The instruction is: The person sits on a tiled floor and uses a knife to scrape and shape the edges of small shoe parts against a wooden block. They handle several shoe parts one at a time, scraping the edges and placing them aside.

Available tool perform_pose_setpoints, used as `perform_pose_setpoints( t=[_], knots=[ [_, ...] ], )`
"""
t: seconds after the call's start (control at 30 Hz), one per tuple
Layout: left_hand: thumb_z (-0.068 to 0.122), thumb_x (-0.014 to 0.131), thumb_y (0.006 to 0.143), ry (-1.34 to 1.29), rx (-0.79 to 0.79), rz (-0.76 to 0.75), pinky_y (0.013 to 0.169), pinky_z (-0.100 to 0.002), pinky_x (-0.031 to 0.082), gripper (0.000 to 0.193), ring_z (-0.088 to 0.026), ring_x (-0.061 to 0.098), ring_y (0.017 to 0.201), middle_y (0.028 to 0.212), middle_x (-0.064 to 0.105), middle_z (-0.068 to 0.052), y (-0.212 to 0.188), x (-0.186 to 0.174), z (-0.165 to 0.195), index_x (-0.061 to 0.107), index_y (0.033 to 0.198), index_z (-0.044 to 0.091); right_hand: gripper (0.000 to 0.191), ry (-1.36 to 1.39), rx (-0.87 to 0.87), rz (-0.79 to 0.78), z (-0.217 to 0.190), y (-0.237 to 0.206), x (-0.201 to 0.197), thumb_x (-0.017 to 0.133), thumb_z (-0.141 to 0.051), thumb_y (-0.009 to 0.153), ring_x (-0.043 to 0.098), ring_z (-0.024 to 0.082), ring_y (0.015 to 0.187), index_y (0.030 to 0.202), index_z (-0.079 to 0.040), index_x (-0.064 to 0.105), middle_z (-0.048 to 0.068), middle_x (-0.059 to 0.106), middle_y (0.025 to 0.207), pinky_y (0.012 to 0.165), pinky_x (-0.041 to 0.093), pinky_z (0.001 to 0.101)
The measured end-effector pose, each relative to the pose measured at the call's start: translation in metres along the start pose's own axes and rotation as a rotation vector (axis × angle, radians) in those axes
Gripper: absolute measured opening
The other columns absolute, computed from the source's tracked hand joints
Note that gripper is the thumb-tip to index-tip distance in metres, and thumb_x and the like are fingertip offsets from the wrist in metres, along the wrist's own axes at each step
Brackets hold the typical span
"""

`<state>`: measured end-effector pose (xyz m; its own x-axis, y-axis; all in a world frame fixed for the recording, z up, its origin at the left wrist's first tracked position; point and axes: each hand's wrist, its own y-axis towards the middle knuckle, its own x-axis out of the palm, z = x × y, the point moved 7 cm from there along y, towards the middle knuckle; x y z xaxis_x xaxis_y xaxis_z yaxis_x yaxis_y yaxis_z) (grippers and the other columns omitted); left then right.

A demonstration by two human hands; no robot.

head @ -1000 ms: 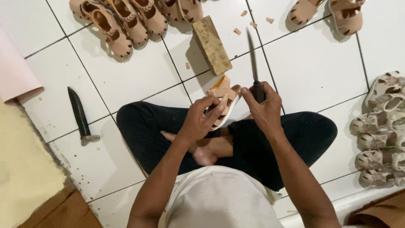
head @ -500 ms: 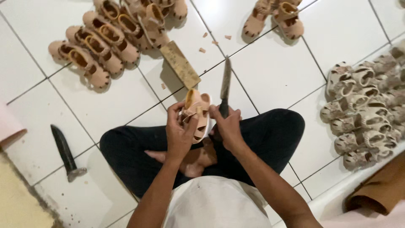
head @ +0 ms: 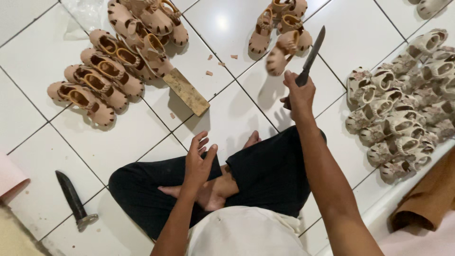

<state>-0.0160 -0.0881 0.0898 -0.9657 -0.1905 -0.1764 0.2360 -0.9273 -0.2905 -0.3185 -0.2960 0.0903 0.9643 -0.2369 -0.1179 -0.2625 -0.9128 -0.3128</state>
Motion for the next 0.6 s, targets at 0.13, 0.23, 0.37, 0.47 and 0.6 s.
perform_pose_setpoints(
  t=[0.13, 0.23, 0.37, 0.47, 0.6],
  knots=[
    [0.028, 0.073, 0.091, 0.32, 0.054, 0.073, 0.108, -0.049, 0.042, 0.072, -0.041, 0.043, 0.14, 0.157, 0.038, -0.025, 0.016, -0.009, -0.003, 0.039, 0.151, 0.009, 0.036, -0.005, 0.135, -0.148, 0.034, -0.018, 0.02, 0.072, -0.031, 0.092, 0.075, 0.017, 0.076, 0.109, -0.003, 0.059, 0.01, 0.074, 0.098, 0.042, 0.052, 0.0281],
    [0.025, 0.08, 0.083, 0.616, 0.268, 0.199, 0.114, -0.058, 0.033, 0.092, -0.054, 0.028, 0.145, 0.164, 0.016, -0.031, 0.052, -0.01, 0.01, 0.029, 0.158, 0.011, 0.031, -0.177, 0.21, -0.226, 0.058, -0.038, 0.041, 0.071, -0.031, 0.095, 0.064, 0.015, 0.062, 0.102, -0.002, 0.064, 0.01, 0.07, 0.086, 0.041, 0.047, 0.0278],
    [0.019, 0.082, 0.077, 0.968, 0.361, 0.168, 0.104, -0.066, 0.036, 0.09, -0.06, 0.026, 0.14, 0.162, 0.016, -0.026, 0.111, -0.003, 0.008, 0.035, 0.154, 0.019, 0.031, -0.291, 0.17, -0.287, 0.052, -0.038, 0.057, 0.071, -0.03, 0.093, 0.056, 0.016, 0.048, 0.099, -0.002, 0.059, 0.01, 0.068, 0.078, 0.035, 0.037, 0.0291],
    [0.006, 0.072, 0.088, 1.098, 0.499, 0.179, 0.102, -0.059, 0.05, 0.069, -0.058, 0.032, 0.138, 0.167, 0.022, -0.017, 0.135, -0.007, 0.002, 0.045, 0.149, 0.021, 0.033, -0.432, 0.16, -0.335, 0.05, -0.039, 0.063, 0.072, -0.031, 0.094, 0.055, 0.016, 0.045, 0.099, 0.0, 0.063, 0.014, 0.066, 0.075, 0.035, 0.036, 0.0286],
    [-0.002, 0.064, 0.091, 1.056, 0.599, 0.107, 0.095, -0.053, 0.058, 0.051, -0.059, 0.038, 0.135, 0.166, 0.028, -0.015, 0.133, -0.026, -0.015, 0.051, 0.138, 0.014, 0.035, -0.436, 0.153, -0.359, 0.054, -0.036, 0.076, 0.072, -0.031, 0.094, 0.055, 0.016, 0.049, 0.1, 0.001, 0.061, 0.013, 0.067, 0.077, 0.036, 0.038, 0.0284]
  ],
)
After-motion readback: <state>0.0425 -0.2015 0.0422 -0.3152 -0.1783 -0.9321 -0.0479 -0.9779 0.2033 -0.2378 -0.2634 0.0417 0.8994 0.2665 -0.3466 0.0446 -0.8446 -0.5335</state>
